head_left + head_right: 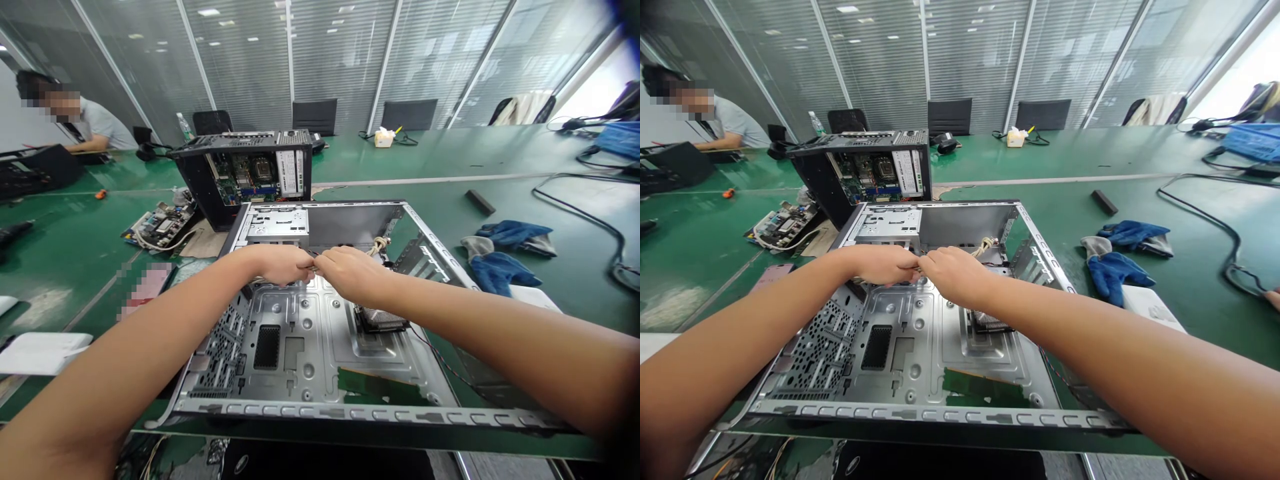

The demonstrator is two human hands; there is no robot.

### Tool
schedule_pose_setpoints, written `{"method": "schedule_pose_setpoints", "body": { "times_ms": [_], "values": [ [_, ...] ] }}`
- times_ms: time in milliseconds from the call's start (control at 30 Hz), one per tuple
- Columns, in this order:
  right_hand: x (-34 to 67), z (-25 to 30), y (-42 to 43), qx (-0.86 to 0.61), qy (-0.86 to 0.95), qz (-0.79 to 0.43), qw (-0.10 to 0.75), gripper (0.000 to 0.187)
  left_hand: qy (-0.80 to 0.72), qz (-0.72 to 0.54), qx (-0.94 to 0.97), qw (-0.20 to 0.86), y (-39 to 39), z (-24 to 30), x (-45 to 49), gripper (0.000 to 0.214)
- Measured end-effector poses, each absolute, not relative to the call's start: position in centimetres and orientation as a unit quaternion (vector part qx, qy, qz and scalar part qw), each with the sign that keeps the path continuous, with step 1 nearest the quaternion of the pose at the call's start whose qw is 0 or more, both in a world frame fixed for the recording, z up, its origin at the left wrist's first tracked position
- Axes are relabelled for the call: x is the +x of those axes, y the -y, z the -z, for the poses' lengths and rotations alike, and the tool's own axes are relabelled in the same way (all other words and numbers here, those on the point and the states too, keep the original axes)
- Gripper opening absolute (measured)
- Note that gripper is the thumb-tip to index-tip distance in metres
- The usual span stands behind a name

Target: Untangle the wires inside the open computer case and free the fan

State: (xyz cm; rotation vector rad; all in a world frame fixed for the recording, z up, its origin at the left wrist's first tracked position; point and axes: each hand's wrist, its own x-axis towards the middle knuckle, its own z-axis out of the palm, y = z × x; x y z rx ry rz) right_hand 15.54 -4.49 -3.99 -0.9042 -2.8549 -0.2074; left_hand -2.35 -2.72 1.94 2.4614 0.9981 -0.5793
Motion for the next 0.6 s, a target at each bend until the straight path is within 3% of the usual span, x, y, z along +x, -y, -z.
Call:
{"method": "schedule_pose_setpoints", "body": {
  "times_ms": [600],
  "values": [
    [15.7,3.6,4.6,-0.222,0.963,0.138,0.065,0.029,-0.379,0.226,0.761,0.476,1.8,-0.5,-3.5,0.031]
  ]
}}
